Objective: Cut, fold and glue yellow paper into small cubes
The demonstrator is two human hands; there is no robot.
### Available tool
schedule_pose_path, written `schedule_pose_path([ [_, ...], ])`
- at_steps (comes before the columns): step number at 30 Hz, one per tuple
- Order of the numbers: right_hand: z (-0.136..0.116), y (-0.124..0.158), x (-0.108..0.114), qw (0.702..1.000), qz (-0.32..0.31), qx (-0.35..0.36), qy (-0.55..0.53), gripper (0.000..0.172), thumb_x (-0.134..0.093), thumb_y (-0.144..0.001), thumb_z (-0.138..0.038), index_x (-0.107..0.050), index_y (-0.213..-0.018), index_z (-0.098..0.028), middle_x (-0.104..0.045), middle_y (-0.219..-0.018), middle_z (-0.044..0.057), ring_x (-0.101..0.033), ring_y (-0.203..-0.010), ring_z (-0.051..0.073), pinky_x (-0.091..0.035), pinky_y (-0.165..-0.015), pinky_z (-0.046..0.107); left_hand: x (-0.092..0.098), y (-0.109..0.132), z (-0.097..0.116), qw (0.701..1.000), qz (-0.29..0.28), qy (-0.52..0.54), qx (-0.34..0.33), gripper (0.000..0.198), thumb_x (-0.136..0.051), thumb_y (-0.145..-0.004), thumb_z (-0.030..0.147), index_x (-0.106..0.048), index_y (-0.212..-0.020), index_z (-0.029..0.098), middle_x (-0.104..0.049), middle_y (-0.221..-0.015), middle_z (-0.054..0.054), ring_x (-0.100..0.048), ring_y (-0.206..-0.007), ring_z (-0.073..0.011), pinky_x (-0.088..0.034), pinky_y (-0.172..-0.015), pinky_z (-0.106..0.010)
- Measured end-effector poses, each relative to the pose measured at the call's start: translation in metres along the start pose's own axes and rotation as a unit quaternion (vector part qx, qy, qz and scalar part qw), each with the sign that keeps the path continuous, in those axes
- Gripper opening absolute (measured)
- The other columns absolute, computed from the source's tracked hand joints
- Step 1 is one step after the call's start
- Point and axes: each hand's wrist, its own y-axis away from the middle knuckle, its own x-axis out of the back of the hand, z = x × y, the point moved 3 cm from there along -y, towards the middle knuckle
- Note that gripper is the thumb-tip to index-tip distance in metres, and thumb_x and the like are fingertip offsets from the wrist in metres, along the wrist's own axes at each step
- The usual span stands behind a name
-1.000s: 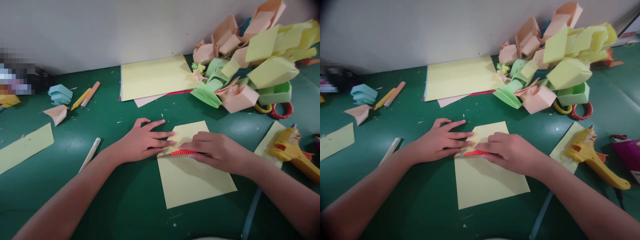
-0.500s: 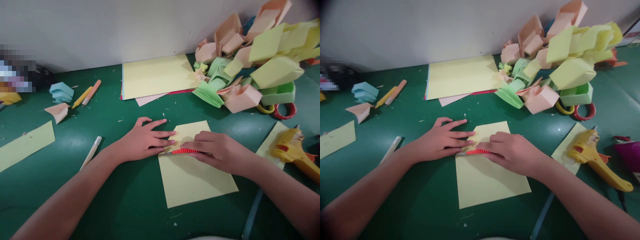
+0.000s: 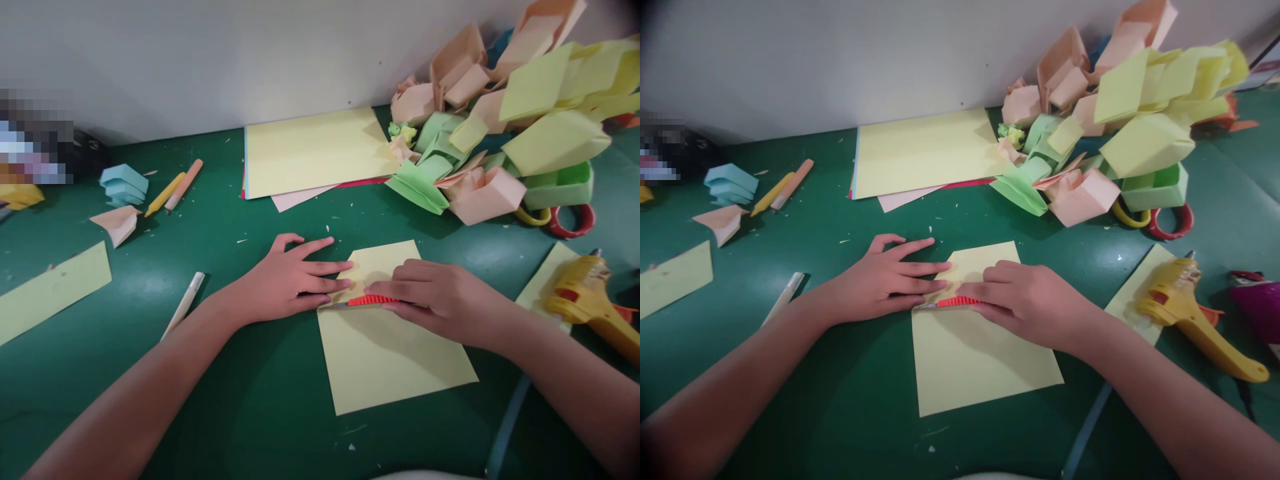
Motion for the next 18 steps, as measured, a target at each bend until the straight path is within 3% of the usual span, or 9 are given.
schedule_pose_path([
  [18, 0.0038, 0.0012, 0.0065, 1.000, 0.011, 0.009, 0.014, 0.035, -0.043, -0.105, -0.032, -0.069, -0.125, -0.020, -0.067, -0.085, 0.007, -0.063, -0.080, 0.019, -0.047, -0.069, 0.029, -0.0020, 0.0004, -0.0007, 1.000, -0.011, -0.023, -0.006, 0.035, -0.043, -0.106, 0.041, -0.060, -0.137, 0.039, -0.048, -0.154, 0.004, -0.027, -0.152, -0.0327, -0.017, -0.111, -0.052],
])
